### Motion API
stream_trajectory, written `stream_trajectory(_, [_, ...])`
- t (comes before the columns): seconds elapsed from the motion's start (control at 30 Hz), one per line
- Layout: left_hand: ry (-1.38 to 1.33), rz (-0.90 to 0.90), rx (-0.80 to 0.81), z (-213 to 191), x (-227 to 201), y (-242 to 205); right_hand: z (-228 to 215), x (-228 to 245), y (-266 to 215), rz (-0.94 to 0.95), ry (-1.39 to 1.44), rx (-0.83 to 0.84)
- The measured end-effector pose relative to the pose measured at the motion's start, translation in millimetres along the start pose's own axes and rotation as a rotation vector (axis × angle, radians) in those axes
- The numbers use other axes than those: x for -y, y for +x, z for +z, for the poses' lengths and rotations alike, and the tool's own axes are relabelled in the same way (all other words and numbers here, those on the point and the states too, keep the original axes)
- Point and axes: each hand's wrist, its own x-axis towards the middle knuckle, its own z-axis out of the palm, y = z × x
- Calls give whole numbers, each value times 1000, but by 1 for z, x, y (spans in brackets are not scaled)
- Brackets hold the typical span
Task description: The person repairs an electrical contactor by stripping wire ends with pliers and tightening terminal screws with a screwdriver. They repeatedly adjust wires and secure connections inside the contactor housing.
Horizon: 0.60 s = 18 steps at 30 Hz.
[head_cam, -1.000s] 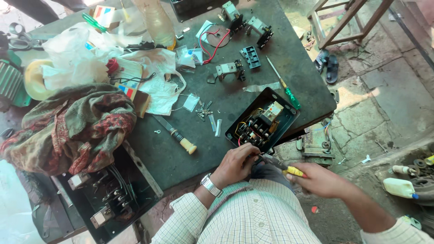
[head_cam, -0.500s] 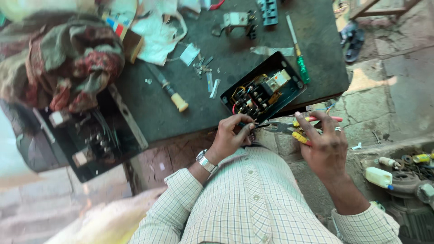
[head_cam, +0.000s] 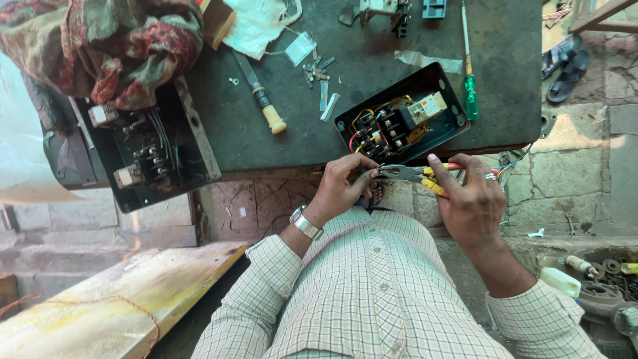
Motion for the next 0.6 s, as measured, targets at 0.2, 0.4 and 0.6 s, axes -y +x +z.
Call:
stream_trajectory(0.2, [47, 20, 28, 0, -1, 0, 2, -9, -4, -3, 16, 74])
stream_trajectory(0.4, [297, 184, 95, -6, -3, 3, 6, -33, 21, 336, 756, 1200])
stream_trajectory(0.6, [188, 206, 59, -6, -2, -2, -12, -32, 17, 123, 252, 489])
